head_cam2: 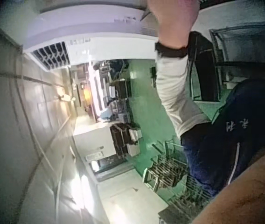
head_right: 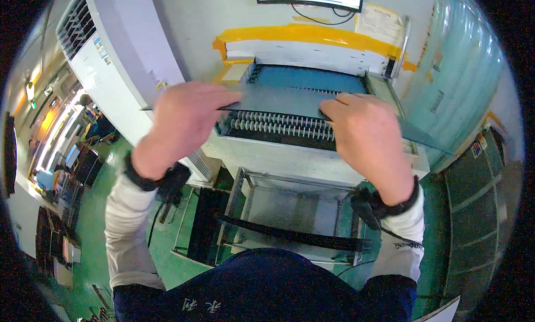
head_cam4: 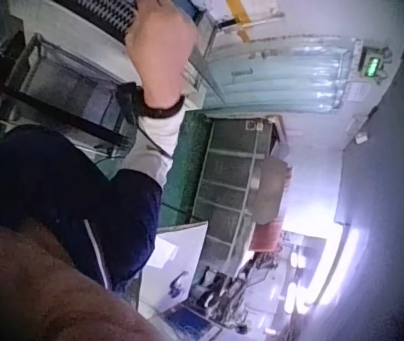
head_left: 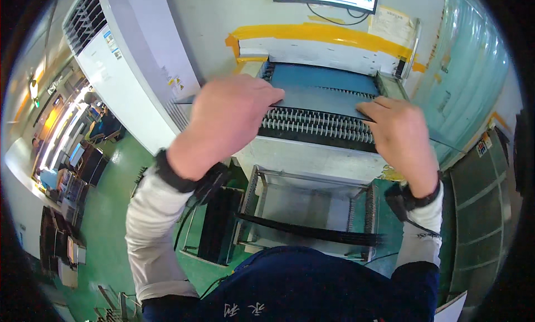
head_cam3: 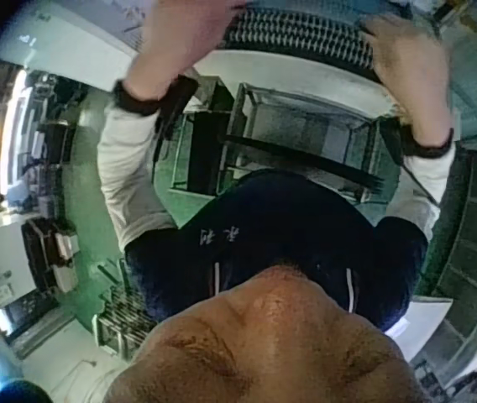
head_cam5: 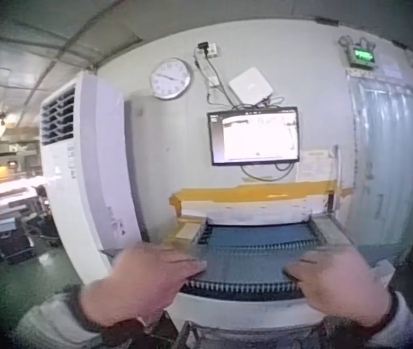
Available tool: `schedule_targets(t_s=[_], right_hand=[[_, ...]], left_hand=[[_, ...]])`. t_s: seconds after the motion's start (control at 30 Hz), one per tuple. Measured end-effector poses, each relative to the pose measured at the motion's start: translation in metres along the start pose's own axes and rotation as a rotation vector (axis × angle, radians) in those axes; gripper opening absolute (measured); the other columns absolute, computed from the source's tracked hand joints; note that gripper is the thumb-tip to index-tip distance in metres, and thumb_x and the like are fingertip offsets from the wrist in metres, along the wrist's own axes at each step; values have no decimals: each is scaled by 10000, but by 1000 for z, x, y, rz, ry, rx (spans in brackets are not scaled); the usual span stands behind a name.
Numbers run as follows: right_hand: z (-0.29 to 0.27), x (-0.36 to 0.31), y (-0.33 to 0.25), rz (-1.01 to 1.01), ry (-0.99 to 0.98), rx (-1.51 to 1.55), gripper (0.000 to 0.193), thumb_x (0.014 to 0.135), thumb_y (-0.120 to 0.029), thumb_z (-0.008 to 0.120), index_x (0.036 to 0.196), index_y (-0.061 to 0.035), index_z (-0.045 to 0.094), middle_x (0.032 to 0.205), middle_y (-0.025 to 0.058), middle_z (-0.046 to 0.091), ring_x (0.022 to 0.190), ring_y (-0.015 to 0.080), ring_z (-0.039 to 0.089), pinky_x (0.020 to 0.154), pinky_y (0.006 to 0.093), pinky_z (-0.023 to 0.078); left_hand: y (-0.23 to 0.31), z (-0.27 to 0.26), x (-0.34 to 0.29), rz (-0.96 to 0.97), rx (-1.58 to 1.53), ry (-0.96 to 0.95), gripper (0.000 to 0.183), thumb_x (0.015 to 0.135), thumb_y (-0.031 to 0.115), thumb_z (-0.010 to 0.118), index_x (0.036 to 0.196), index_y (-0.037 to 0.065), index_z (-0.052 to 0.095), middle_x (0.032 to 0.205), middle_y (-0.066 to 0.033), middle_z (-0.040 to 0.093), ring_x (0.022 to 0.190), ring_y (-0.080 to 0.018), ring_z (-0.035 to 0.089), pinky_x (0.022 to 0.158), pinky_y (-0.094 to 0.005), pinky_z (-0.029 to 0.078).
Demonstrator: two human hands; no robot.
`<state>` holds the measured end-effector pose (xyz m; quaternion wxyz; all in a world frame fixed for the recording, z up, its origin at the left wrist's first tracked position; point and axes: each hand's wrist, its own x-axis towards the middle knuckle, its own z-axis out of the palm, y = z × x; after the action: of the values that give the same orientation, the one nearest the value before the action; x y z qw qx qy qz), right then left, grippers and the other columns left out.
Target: Feeding blue plates into a processing machine using metal frames.
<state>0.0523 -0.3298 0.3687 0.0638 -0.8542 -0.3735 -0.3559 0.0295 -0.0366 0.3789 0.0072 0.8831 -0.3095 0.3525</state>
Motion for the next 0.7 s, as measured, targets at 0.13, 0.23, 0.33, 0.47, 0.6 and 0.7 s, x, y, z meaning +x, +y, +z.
schedule_targets(t_s=[0.13, 0.23, 0.33, 0.47, 0.6, 0.7], right_hand=[[95, -19, 34, -32, 0, -73, 185, 732, -74, 598, 912, -71, 638, 823, 101, 628, 791, 301, 622, 677, 412, 509], [191, -68, 40, -35, -13, -13, 236, 751, -93, 587, 980, -74, 640, 841, 99, 614, 781, 293, 613, 685, 412, 504], [239, -117, 13, 84, -100, 165, 383, 753, -69, 592, 1133, -72, 636, 1005, 101, 611, 953, 305, 600, 813, 431, 492], [278, -156, -12, 209, -151, 246, 556, 710, -10, 619, 1257, -106, 602, 1242, 114, 568, 1182, 330, 524, 1000, 478, 407], [287, -154, -4, 270, -184, 280, 631, 684, 24, 635, 1293, -134, 587, 1335, 121, 535, 1275, 339, 474, 1074, 513, 342], [291, -142, 11, 292, -216, 304, 633, 692, 36, 631, 1299, -137, 582, 1340, 119, 531, 1292, 339, 461, 1081, 525, 332]], left_hand=[[-19, 104, -16, -55, -28, -14, 295, 779, 61, 590, 1050, 117, 692, 977, -77, 698, 905, -310, 652, 759, -415, 534], [-22, 187, -61, -86, -88, -48, 309, 803, 88, 554, 1080, 127, 685, 1021, -70, 702, 925, -303, 655, 784, -428, 539], [-8, 236, -119, -75, -99, -265, 529, 794, 46, 569, 1316, 128, 562, 1345, -56, 563, 1233, -285, 534, 982, -437, 459], [3, 268, -163, -151, -184, -335, 596, 770, 14, 588, 1352, 133, 545, 1403, -64, 521, 1290, -309, 485, 1033, -478, 408], [0, 287, -159, -215, -219, -347, 626, 772, -4, 589, 1376, 147, 524, 1435, -72, 488, 1333, -311, 440, 1077, -492, 356], [-12, 296, -142, -219, -231, -377, 655, 767, 16, 639, 1393, 150, 502, 1454, -69, 466, 1353, -302, 418, 1095, -492, 338]])
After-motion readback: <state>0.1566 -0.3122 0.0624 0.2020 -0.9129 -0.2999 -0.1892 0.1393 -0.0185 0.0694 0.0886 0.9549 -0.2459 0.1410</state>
